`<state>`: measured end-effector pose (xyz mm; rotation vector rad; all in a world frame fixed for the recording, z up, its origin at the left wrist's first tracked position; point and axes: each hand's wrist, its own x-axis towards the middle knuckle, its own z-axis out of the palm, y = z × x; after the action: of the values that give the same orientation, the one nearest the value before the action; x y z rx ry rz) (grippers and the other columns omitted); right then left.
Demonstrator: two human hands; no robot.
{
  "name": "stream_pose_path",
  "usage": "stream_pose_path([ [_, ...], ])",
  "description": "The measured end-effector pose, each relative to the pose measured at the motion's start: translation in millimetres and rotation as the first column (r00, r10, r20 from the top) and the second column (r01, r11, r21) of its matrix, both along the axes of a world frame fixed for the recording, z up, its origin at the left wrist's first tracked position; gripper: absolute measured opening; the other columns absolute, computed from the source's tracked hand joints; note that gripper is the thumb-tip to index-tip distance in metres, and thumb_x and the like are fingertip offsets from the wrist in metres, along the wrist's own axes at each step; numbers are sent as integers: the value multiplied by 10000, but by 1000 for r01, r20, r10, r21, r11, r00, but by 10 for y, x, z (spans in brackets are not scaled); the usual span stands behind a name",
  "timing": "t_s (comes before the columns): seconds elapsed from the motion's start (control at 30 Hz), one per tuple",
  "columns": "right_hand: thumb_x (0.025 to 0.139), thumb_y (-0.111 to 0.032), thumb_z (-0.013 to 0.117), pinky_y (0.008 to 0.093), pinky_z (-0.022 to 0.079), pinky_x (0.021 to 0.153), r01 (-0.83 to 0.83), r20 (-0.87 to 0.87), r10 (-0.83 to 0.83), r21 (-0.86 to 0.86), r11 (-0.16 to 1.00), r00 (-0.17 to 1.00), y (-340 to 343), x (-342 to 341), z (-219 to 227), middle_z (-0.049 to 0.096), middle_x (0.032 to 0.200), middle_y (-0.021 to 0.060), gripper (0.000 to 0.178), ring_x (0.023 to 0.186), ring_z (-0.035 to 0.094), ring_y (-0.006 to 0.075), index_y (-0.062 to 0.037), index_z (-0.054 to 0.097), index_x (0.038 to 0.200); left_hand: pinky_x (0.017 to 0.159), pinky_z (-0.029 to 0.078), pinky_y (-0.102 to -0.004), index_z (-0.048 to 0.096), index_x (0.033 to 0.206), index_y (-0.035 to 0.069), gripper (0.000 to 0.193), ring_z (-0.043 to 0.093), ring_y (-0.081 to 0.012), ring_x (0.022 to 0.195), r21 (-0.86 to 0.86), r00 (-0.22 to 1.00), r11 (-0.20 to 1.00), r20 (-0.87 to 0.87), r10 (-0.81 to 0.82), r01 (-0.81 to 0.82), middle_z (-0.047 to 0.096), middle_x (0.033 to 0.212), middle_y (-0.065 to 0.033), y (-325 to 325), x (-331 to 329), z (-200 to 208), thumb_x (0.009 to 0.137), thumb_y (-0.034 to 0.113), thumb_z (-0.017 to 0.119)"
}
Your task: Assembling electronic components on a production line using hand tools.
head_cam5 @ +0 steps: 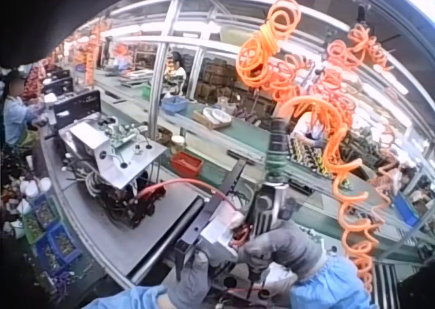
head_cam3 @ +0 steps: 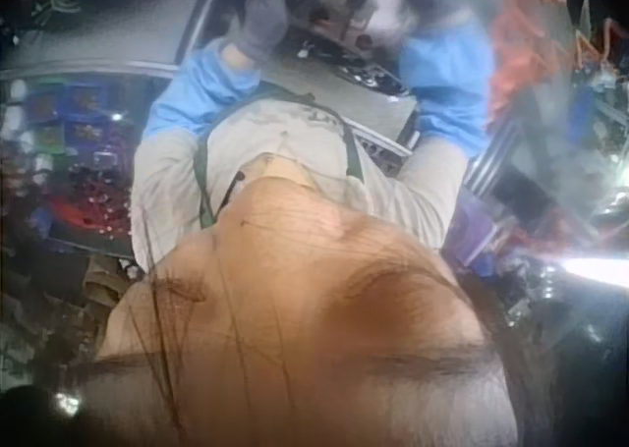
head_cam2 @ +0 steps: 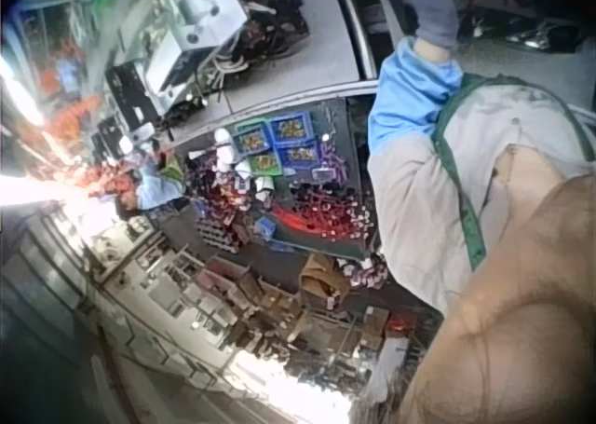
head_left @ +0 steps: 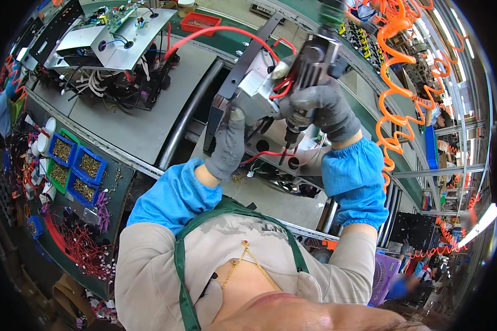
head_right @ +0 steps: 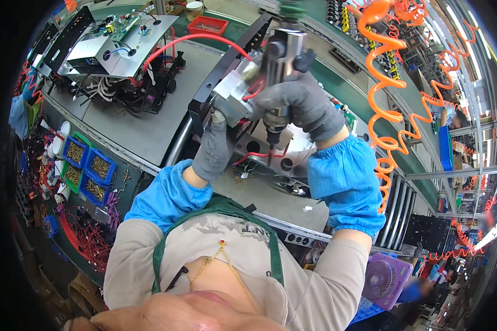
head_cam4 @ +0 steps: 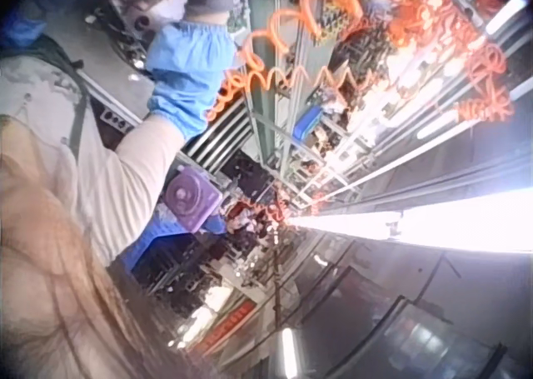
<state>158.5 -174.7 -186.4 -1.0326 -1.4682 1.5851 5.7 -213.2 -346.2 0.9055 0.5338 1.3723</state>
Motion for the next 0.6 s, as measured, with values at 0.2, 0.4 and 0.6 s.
stream_pose_path([
  [0.2,569,-138,614,337,540,720,-14,73,20,-77,997,997,16,-182,84,606,1016,140,609,826,628,242,29,529,1149,1085,247,-381,340,1366,90,530,319,-242,1293,-82,977,978,116,-181,192,344,1397,-122,-37,-36,-438,972,443,312],
  [0.4,567,-121,615,366,562,679,58,192,-44,-68,996,980,-76,-303,131,594,1013,138,633,816,630,261,21,495,1172,866,486,-330,469,1224,89,430,534,-188,1095,-67,920,988,380,-100,136,529,1194,-100,-80,-19,-146,933,405,482],
  [0.6,530,-101,615,345,558,684,17,291,12,-97,995,957,76,-526,298,593,960,108,550,833,608,223,16,561,1064,941,388,-338,468,1266,76,466,481,-216,1115,-23,976,983,119,-180,184,472,1269,-99,-65,-63,-424,955,417,405],
])
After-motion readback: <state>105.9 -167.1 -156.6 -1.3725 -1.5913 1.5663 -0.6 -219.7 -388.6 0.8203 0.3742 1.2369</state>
